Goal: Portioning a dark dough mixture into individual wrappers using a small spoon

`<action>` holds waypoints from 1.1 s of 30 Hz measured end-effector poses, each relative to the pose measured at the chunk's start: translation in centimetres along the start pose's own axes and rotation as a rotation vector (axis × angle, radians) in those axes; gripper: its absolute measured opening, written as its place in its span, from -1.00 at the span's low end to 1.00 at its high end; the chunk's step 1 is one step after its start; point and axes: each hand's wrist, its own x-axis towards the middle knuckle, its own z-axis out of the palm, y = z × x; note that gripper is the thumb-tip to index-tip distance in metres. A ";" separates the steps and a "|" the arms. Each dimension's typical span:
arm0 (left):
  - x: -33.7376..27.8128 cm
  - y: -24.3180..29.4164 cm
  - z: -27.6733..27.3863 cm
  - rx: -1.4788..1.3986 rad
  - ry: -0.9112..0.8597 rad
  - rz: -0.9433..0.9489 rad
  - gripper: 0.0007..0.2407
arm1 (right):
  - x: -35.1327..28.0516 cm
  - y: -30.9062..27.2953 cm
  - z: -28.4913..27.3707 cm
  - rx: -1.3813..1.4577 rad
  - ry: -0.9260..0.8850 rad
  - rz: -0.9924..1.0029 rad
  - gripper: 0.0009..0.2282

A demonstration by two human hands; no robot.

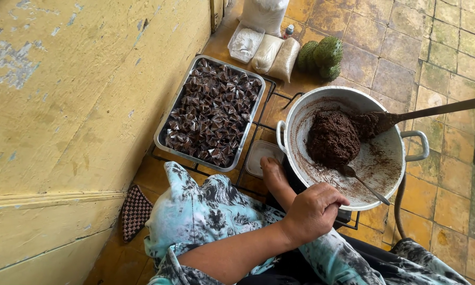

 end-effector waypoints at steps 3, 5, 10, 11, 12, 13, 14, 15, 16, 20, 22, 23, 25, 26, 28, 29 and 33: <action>0.0 -0.1 0.0 0.011 -0.001 0.004 -0.83 | 0.3 0.4 0.7 -0.003 -0.035 0.002 -0.63; 0.0 -0.3 0.1 0.016 0.000 0.005 -0.82 | 0.6 0.8 1.2 -0.005 -0.055 0.004 -0.63; -0.1 -0.7 0.3 0.027 0.011 0.047 -0.83 | 0.1 2.0 2.4 -0.010 -0.134 0.025 -0.62; -0.1 -0.6 0.2 0.028 0.011 0.045 -0.83 | -0.1 2.0 2.7 -0.009 -0.136 0.025 -0.62; 0.0 -0.5 0.2 0.028 0.008 0.043 -0.84 | -0.2 2.1 3.1 -0.010 -0.156 0.031 -0.62; 0.0 -0.3 0.1 0.029 0.005 0.042 -0.84 | -0.4 2.1 3.4 -0.012 -0.175 0.037 -0.62; 0.1 -0.2 0.0 0.030 0.005 0.041 -0.84 | -0.4 2.3 3.7 -0.011 -0.176 0.037 -0.62; 0.1 -0.1 -0.1 0.016 0.004 0.036 -0.83 | -0.5 2.4 4.0 -0.012 -0.196 0.043 -0.62; 0.2 0.0 -0.1 0.003 0.003 0.031 -0.83 | -0.6 2.6 4.2 -0.014 -0.215 0.049 -0.62; 0.2 0.0 -0.2 0.015 -0.004 0.034 -0.83 | 0.5 1.2 2.1 0.333 -0.166 0.302 -0.67; 0.1 -0.3 -0.1 0.028 -0.004 0.038 -0.83 | 0.4 1.4 1.8 -0.190 0.023 -0.047 -0.80; 0.1 -0.2 -0.1 0.028 -0.003 0.036 -0.83 | 0.3 1.0 1.2 -0.190 0.021 -0.048 -0.80; 0.1 -0.2 -0.1 0.035 -0.008 0.044 -0.85 | 0.3 0.2 0.0 -0.135 0.020 -0.080 -0.58; 0.1 -0.4 0.0 0.034 -0.006 0.042 -0.85 | 0.4 0.5 0.2 -0.135 0.018 -0.081 -0.58; -0.1 -0.7 0.1 0.042 -0.015 0.050 -0.82 | 0.3 1.0 0.7 -0.196 0.017 -0.093 -0.70; -0.2 -0.8 0.3 0.039 -0.010 0.040 -0.82 | -0.2 1.4 1.2 -0.193 0.006 -0.094 -0.70; -0.6 -1.4 0.7 0.094 -0.034 0.047 -0.79 | -1.3 2.5 3.1 -0.323 -0.002 -0.125 -0.86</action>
